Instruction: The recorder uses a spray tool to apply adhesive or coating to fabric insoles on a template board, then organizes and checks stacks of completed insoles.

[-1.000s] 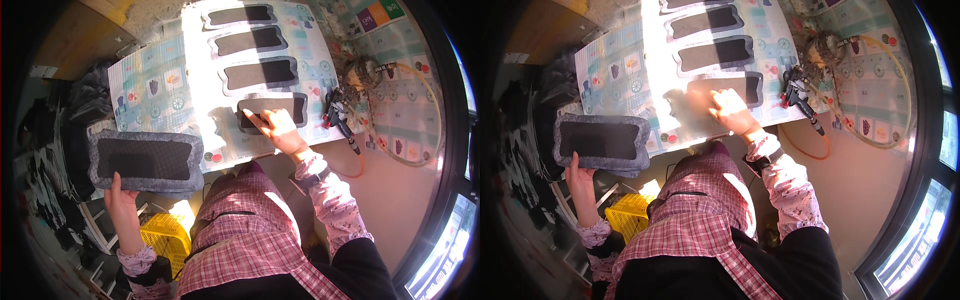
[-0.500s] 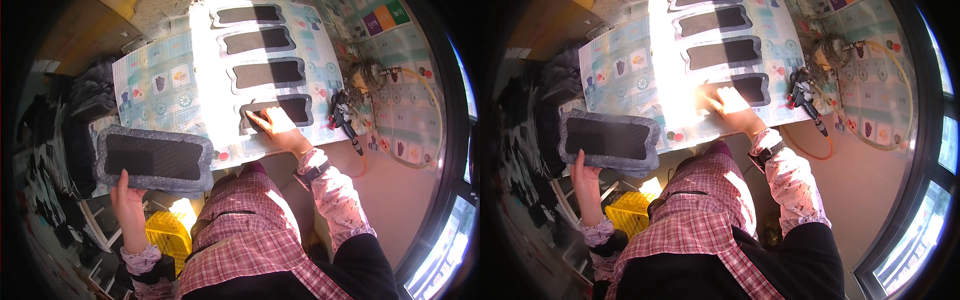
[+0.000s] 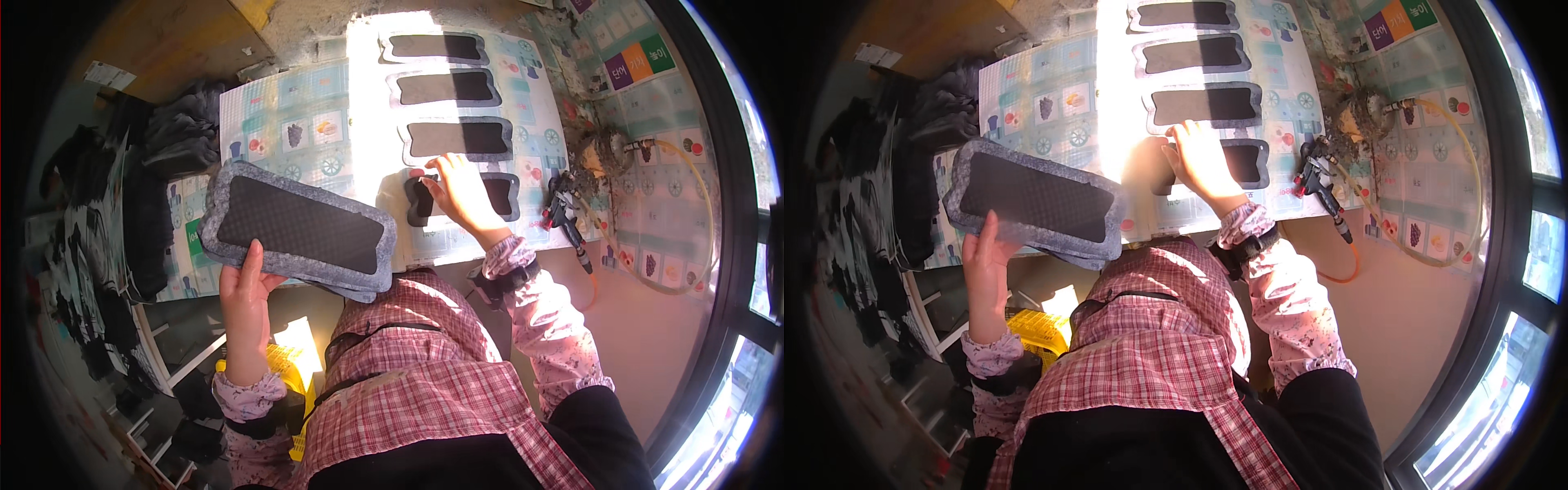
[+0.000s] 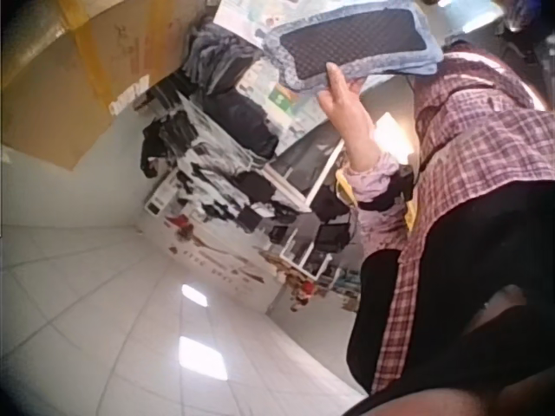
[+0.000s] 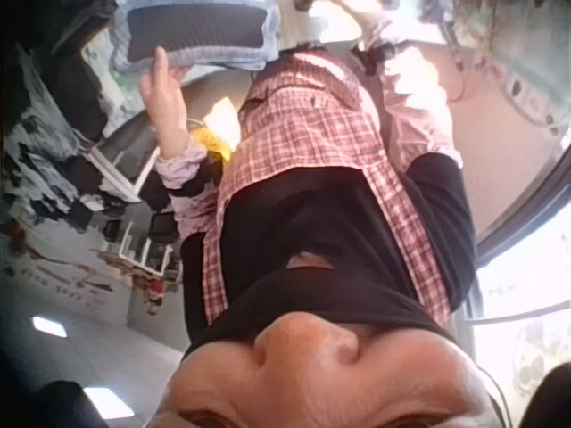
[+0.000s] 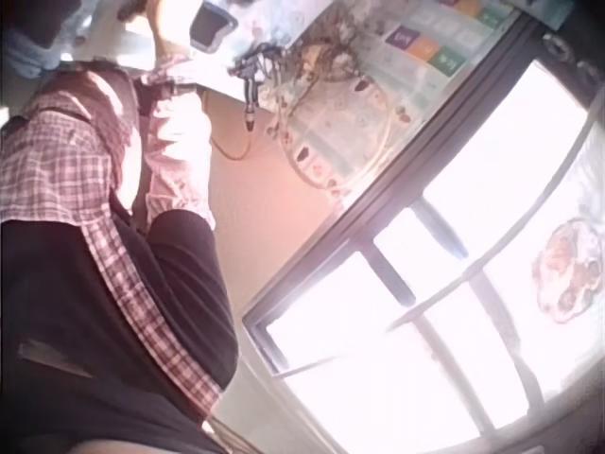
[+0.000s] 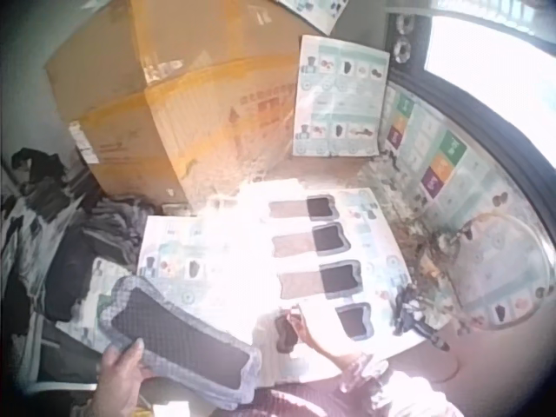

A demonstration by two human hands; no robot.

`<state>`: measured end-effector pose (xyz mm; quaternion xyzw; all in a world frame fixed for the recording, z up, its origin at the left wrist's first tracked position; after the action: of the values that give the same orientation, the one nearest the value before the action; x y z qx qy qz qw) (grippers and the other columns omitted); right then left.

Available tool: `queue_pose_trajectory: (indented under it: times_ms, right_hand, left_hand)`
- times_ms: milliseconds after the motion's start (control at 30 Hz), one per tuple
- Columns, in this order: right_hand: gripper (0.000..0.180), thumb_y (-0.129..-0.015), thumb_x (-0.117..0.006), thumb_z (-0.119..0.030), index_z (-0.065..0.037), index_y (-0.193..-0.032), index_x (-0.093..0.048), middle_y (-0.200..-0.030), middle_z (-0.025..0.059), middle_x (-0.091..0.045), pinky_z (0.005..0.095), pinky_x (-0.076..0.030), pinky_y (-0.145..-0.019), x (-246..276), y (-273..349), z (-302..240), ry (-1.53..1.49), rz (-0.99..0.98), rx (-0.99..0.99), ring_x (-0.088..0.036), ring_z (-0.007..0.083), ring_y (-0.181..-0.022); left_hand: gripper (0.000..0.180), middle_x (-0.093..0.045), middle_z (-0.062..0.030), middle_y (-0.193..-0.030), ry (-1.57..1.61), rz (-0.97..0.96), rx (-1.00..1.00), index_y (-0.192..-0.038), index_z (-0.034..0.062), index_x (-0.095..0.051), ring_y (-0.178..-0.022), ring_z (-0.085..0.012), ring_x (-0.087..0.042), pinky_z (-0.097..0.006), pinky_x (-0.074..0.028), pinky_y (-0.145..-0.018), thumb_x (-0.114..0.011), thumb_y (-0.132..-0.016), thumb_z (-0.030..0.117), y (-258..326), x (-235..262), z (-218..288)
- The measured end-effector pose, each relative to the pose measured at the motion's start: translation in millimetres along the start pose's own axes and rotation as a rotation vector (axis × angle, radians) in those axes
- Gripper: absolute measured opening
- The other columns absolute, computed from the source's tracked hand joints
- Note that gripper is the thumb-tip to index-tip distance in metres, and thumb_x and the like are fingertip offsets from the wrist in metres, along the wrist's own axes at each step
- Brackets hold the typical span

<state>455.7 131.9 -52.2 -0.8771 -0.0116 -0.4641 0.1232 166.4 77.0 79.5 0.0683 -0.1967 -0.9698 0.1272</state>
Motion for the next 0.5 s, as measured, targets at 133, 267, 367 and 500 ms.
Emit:
queue_pose_trajectory:
  times_ms: [133, 267, 367, 500]
  right_hand:
    - [0.015, -0.074, -0.063, -0.012, -0.006, -0.086, -0.057, -0.087, 0.008, -0.053, 0.0358, -0.039, -0.077, -19, -8, 21, 0.158, -0.157, 0.076, -0.05, 0.0258, -0.086]
    - [0.013, -0.072, -0.063, -0.012, -0.01, -0.084, -0.058, -0.085, 0.0055, -0.051, 0.0333, -0.04, -0.075, -24, -22, 16, 0.144, -0.251, 0.367, -0.049, 0.0237, -0.083]
    - [0.014, -0.07, -0.063, -0.014, -0.008, -0.08, -0.055, -0.087, 0.0085, -0.05, 0.0346, -0.04, -0.074, -29, -38, 15, 0.137, -0.344, 0.558, -0.049, 0.0251, -0.085]
    - [0.018, -0.066, -0.068, -0.012, -0.009, -0.079, -0.056, -0.086, 0.0069, -0.05, 0.0344, -0.04, -0.077, -37, -53, 19, 0.119, -0.433, 0.594, -0.049, 0.025, -0.085]
  left_hand:
    - [0.014, -0.057, -0.0041, -0.08, 0.04, 0.054, 0.032, -0.083, 0.0077, -0.048, -0.071, -0.0141, -0.059, -0.029, -0.051, -0.062, -0.058, -0.085, 0.017, 2, 17, -4]
    - [0.013, -0.06, -0.0056, -0.088, 0.1, 0.143, 0.014, -0.088, 0.0065, -0.05, -0.076, -0.0139, -0.06, -0.03, -0.052, -0.065, -0.059, -0.085, 0.016, 7, 34, -19]
    - [0.012, -0.059, -0.0065, -0.091, 0.151, 0.146, 0.013, -0.086, 0.0064, -0.049, -0.077, -0.0137, -0.06, -0.03, -0.053, -0.065, -0.058, -0.085, 0.013, 11, 42, -29]
    - [0.011, -0.059, -0.0073, -0.092, 0.152, 0.234, 0.033, -0.085, 0.0062, -0.049, -0.077, -0.014, -0.06, -0.03, -0.053, -0.066, -0.058, -0.085, 0.013, 19, 51, -39]
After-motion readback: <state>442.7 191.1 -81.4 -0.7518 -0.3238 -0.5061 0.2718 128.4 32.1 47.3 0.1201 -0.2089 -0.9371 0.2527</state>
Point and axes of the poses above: each hand's wrist, its own y-axis away from the middle knuckle, its own x-axis out of the back of the hand, z = x × y, the point moved 2 cm from there along -y, towards the middle knuckle
